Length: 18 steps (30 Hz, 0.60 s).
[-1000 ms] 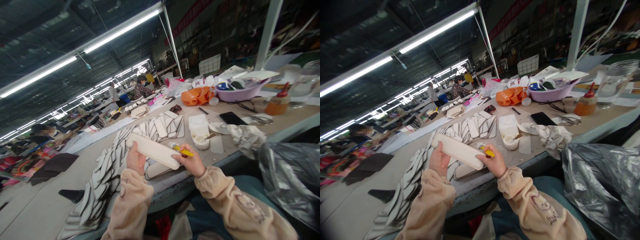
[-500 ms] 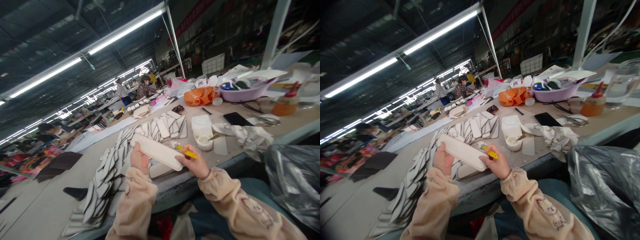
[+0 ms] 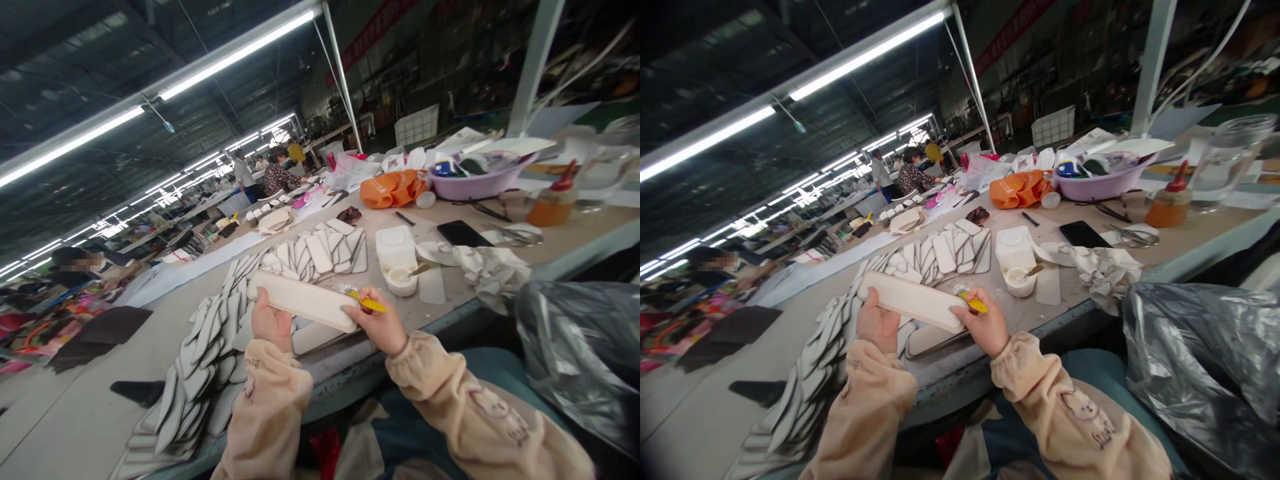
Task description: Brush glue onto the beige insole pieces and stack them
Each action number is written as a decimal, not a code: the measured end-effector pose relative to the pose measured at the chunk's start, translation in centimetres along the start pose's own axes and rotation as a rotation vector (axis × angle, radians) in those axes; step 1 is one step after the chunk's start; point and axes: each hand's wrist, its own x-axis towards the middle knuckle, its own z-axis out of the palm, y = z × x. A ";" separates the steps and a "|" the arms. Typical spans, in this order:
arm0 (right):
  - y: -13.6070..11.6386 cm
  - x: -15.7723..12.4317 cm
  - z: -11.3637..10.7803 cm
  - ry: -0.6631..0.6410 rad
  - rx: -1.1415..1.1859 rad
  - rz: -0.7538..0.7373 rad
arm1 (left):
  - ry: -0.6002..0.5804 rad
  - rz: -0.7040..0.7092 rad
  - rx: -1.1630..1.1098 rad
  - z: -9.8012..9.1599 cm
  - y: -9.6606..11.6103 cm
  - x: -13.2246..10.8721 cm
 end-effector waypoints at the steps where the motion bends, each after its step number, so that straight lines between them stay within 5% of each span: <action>1: 0.1 0.0 0.0 -0.003 -0.014 -0.012 | 0.013 0.003 0.001 -0.1 -0.1 0.0; 18: 0.7 -0.4 -0.8 -0.038 -0.162 -0.041 | 0.024 -0.065 -0.065 -0.6 -0.4 0.7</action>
